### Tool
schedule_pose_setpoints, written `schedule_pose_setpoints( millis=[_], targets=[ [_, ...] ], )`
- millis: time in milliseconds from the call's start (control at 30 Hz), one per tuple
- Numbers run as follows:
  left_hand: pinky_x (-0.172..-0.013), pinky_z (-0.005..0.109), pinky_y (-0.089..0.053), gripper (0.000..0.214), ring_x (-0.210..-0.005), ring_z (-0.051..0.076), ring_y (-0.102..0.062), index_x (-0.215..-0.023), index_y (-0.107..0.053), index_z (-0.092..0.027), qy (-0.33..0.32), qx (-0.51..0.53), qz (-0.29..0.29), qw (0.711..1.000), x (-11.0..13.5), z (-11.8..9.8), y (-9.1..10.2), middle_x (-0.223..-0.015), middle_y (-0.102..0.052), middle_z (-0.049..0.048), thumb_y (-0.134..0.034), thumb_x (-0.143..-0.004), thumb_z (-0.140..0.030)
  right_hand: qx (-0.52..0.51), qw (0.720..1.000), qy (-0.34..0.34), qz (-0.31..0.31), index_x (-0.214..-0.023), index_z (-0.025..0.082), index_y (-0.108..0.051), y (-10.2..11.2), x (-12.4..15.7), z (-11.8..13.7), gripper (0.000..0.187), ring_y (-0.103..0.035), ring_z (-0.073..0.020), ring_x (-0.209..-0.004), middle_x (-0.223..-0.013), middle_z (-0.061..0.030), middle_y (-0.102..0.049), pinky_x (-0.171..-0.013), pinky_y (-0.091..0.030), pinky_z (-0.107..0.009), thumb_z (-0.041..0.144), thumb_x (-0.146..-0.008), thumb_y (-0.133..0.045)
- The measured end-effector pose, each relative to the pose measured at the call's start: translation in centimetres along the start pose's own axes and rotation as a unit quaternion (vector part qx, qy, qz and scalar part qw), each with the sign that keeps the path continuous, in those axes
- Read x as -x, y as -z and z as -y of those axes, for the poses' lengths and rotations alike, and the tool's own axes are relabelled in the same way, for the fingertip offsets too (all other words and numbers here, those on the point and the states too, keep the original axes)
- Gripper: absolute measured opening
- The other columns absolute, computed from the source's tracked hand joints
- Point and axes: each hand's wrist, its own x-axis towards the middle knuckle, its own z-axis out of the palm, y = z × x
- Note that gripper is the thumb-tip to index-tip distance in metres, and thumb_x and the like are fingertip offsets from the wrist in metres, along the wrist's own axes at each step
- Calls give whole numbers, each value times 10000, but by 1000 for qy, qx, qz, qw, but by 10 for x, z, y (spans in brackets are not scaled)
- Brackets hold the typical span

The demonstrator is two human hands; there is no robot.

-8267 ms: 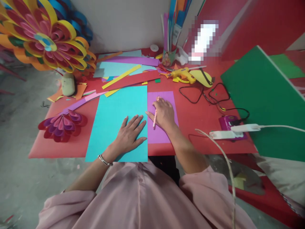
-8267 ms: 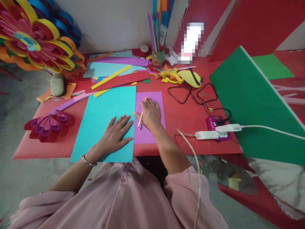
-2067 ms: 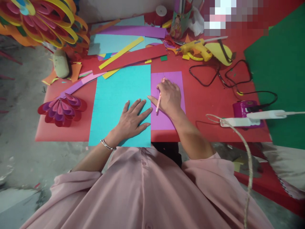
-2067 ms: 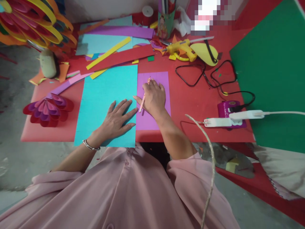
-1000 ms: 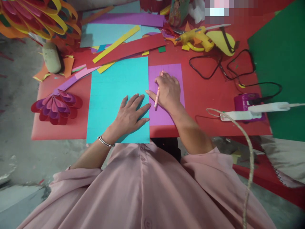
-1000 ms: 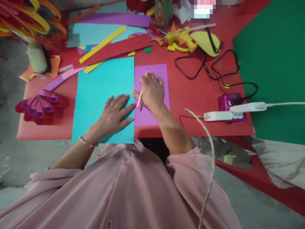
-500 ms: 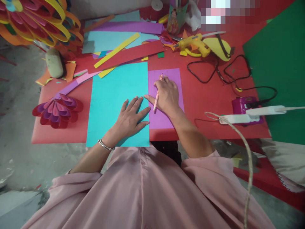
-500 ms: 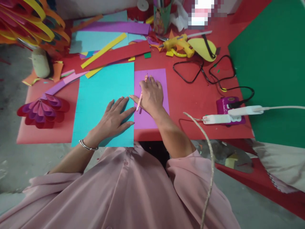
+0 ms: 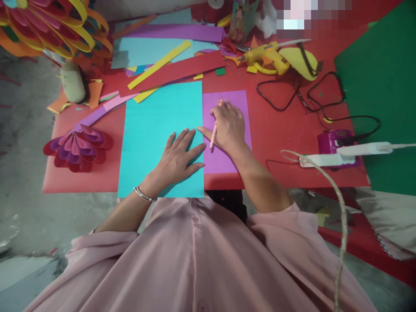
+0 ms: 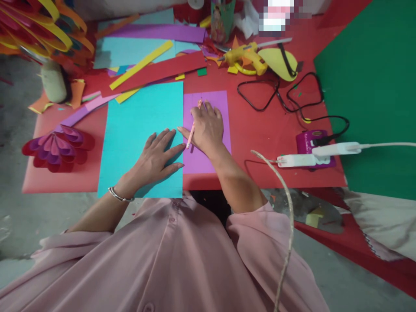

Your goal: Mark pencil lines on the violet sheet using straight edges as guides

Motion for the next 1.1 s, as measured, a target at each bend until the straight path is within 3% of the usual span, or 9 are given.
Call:
schedule_pose_setpoints(
  millis=[667,867,1100],
  targets=[
    [-1279,676,-197,642,-1628,407,-243,-1521,-555,-296,-7,-5,-6,1000,-1,0,0,-1752,-292,153,-472,-1031,-703,-5,1000,0,-15,-1292,205,-595,1,0,0,526,-426,-425,-1502,-1530,-233,-571,-1194,-320,-678,601,-954,-666],
    [-1257,691,-243,619,-1611,424,-279,-1518,-573,-273,-19,-25,-25,999,0,1,-4,-1728,-328,188,-527,-1032,-654,8,999,12,-40,-1204,201,-632,1,1,1,456,-492,-408,-1460,-1496,-238,-608,-1161,-385,-631,592,-969,-653],
    [-1266,693,-239,581,-1610,426,-282,-1514,-596,-269,-7,-25,-19,999,0,-2,-3,-1740,-308,174,-577,-1032,-592,19,998,18,-56,-1197,158,-658,-2,1,-1,441,-488,-401,-1478,-1477,-245,-627,-1189,-374,-578,546,-989,-641]
  ],
)
